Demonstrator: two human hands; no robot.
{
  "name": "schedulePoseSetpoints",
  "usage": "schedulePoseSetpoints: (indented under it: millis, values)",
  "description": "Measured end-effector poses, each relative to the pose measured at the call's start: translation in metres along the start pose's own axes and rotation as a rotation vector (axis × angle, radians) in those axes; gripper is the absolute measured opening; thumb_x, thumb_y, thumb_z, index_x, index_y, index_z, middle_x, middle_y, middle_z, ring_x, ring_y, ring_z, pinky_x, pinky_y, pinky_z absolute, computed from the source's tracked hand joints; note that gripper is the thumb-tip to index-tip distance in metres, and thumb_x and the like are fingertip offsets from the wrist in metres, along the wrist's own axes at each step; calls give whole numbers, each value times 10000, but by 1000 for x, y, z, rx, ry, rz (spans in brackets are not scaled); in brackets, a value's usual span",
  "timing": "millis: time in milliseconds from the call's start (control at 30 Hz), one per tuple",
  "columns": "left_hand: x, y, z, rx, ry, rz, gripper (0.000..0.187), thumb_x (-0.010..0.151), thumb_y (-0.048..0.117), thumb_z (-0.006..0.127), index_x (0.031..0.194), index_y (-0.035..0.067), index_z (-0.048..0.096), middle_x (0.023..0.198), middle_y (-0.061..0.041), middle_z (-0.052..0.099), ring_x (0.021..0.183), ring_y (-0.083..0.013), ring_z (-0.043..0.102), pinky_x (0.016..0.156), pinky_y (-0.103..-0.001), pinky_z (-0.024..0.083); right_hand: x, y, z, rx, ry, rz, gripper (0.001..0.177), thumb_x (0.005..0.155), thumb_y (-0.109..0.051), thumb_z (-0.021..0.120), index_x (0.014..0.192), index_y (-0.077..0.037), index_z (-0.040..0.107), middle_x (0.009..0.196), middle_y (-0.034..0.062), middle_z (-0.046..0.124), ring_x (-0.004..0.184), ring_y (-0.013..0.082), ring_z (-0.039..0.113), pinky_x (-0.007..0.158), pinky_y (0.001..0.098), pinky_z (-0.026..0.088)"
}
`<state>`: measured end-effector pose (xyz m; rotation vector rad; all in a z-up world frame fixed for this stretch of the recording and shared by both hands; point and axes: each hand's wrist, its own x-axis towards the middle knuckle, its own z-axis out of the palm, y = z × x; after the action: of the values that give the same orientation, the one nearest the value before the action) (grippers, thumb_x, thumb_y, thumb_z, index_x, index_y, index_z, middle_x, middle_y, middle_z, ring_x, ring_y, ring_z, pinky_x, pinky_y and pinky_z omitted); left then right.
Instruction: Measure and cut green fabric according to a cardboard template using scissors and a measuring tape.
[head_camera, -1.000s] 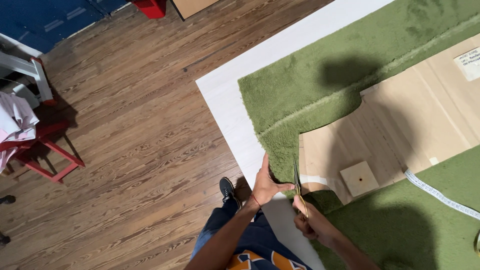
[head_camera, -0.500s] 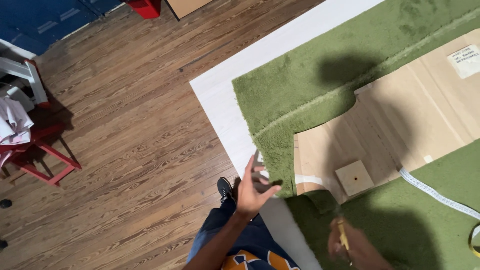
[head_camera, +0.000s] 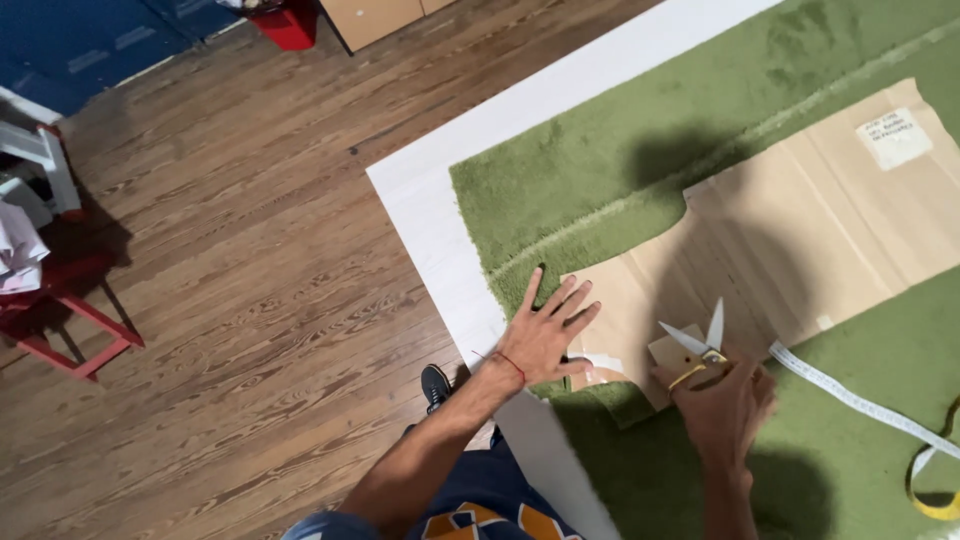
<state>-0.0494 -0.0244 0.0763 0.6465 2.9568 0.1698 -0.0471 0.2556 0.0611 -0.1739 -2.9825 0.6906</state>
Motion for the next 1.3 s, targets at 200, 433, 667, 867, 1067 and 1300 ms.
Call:
schedulePoseSetpoints:
  millis: [200, 433, 667, 867, 1067, 1300]
  values:
    - [-2, -3, 25, -61, 110, -24, 975, 832, 812, 508, 1575, 192, 390, 1663, -113, 313, 1547, -286, 249, 1233, -699, -20, -3, 9, 9, -94, 39, -86, 838, 630, -485, 952, 1224, -35, 567, 1117, 145, 673, 1278, 375, 494, 1085, 560, 302]
    - [-4, -5, 29, -30, 71, -18, 993, 836, 857, 441, 1585, 209, 359, 1670, -94, 301, 1563, -279, 242, 1235, -699, -21, 23, -18, 13, -31, 39, -185, 830, 629, -517, 950, 1171, -37, 543, 1122, 137, 672, 1177, 349, 538, 1085, 544, 335]
    - [0, -5, 41, -7, 18, -27, 988, 848, 886, 379, 1592, 238, 339, 1680, -93, 281, 1559, -281, 226, 1231, -710, -37, 44, -69, 28, 17, 0, -280, 817, 635, -507, 949, 1197, -48, 574, 1123, 148, 686, 1170, 375, 541, 1042, 548, 364]
    - [-2, -6, 40, -25, 57, -29, 1005, 833, 889, 372, 1594, 234, 323, 1668, -86, 297, 1562, -272, 234, 1226, -712, -37, 42, -86, 8, -6, -63, -219, 870, 622, -530, 942, 1230, -28, 572, 1145, 170, 684, 1198, 365, 510, 1035, 569, 348]
    - [-12, -7, 42, -47, 173, -23, 971, 907, 844, 358, 1593, 156, 373, 1673, -105, 348, 1573, -247, 269, 1274, -654, -12, 27, -67, -8, 0, -106, -101, 814, 615, -547, 941, 1082, -6, 550, 935, 172, 673, 926, 334, 616, 818, 472, 466]
    - [-57, 8, 26, -192, 189, -63, 1076, 928, 831, 452, 1591, -15, 400, 1635, -158, 420, 1580, -256, 323, 1356, -484, 97, -48, -4, 28, 824, -627, -110, 448, 983, -501, 610, 991, -65, 507, 675, 13, 649, 566, 148, 614, 476, 277, 481]
